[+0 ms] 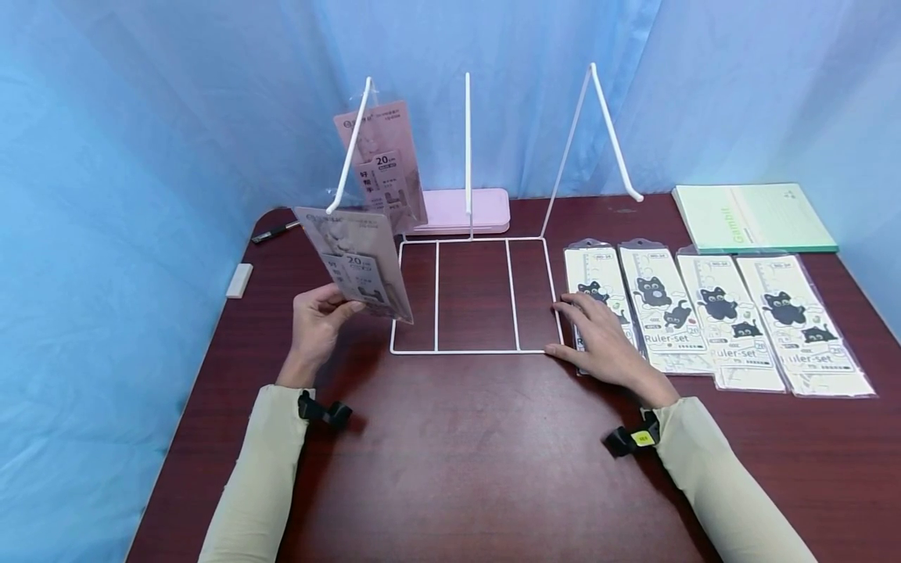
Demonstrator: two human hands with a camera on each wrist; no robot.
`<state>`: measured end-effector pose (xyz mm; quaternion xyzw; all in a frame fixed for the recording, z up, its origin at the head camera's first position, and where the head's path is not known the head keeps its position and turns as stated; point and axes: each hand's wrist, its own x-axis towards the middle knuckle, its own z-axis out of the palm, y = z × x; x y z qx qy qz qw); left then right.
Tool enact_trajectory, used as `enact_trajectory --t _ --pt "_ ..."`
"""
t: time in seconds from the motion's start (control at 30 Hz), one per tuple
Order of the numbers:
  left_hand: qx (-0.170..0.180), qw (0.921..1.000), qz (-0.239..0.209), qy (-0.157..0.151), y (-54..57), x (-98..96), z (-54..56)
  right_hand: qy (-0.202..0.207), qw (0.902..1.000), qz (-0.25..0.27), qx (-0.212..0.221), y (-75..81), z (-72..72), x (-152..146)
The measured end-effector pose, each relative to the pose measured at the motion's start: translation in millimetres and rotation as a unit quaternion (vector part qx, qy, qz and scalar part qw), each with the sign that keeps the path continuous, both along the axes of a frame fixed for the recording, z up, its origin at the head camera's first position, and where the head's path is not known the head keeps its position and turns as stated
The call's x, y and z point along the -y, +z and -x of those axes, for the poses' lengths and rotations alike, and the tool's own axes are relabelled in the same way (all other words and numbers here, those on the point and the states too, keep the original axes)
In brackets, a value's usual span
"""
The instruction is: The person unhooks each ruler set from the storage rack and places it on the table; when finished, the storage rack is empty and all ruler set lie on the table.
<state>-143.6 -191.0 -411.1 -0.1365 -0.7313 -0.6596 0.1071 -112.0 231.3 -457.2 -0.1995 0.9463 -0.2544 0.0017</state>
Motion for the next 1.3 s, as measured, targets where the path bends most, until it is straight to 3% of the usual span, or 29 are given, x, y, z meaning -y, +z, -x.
enact_trajectory --t 0.43,0.73,0.87,1.0,1.1,1.3 --pt "-0.034 0.9986 -0.01 -0.038 5.1 4.6 -1.6 -0.002 1.0 -0.004 0.002 0.6 0.0 0.1" --pt "-0.068 0.9933 -0.029 -0.089 10.5 17.1 -1.5 -0.001 1.0 -0.001 0.001 -0.1 0.5 0.1" --pt "-0.078 0.9819 -0.118 -0.126 18.5 27.6 -1.7 -0.002 1.0 -0.003 0.005 -0.7 0.7 -0.2" --pt "-0.09 0.9584 -0.218 -0.161 25.0 40.0 0.1 -0.002 1.0 -0.002 0.006 -0.9 1.2 -0.5" --pt "-0.103 0.9483 -0.251 -0.164 27.4 48.8 1.6 0.0 1.0 0.0 0.004 -1.1 1.7 -0.7" --pt "-0.109 0.9505 -0.256 -0.139 26.1 59.7 4.0 0.0 1.0 0.0 0.005 -0.8 1.7 -0.4"
